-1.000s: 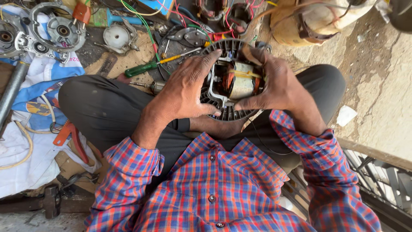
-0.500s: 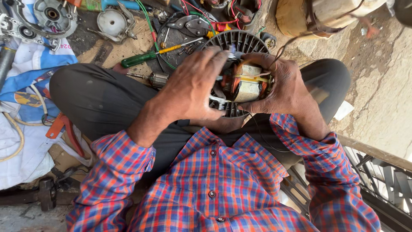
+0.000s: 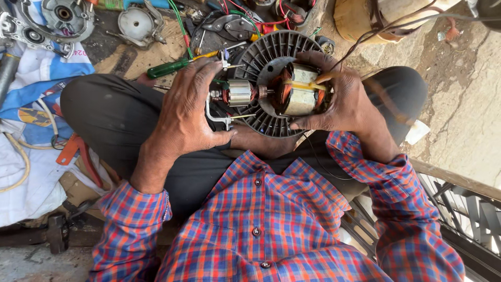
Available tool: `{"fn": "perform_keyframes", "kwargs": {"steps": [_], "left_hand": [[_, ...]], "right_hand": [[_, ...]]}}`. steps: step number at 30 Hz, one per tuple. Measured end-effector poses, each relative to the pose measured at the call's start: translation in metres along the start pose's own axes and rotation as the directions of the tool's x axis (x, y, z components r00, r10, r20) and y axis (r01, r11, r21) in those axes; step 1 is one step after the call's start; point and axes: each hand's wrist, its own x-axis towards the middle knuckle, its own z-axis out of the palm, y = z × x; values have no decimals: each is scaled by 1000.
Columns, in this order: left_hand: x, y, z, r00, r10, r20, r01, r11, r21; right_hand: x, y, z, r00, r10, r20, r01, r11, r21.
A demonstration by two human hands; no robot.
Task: The person sits on the ground repairing an electric motor. They use a screwdriver to unscrew and loosen parts on the motor mounted in a fan housing, remove the armature from the housing, and handle and arrange the motor's wires and components on the work surface.
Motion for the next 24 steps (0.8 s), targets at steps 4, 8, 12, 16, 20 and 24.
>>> {"fn": "perform_keyframes", "kwargs": {"steps": [4, 8, 12, 16, 20, 24], "left_hand": [[-9, 3, -3, 994, 50, -93, -51, 999, -6], [-17, 3, -6, 990, 47, -134, -43, 999, 28], [-23, 6, -4, 985, 26, -173, -29, 999, -17], [-29, 11, 1, 985, -11, -175, 7, 1000, -25], [-35, 9, 9, 989, -5, -145, -5, 998, -67], [-41, -1, 15, 992, 2, -125, -16, 994, -110]], "right_hand": [[-15, 13, -8, 997, 76, -6, -75, 990, 118], [-31, 28, -15, 991, 96, -96, -53, 927, 372], [-43, 41, -19, 975, 129, -183, -59, 937, 344], [-59, 54, -16, 951, 85, -297, 35, 925, 377], [-73, 73, -13, 898, 150, -413, 30, 916, 399], [-83, 87, -14, 897, 23, -442, 201, 869, 452]]}}
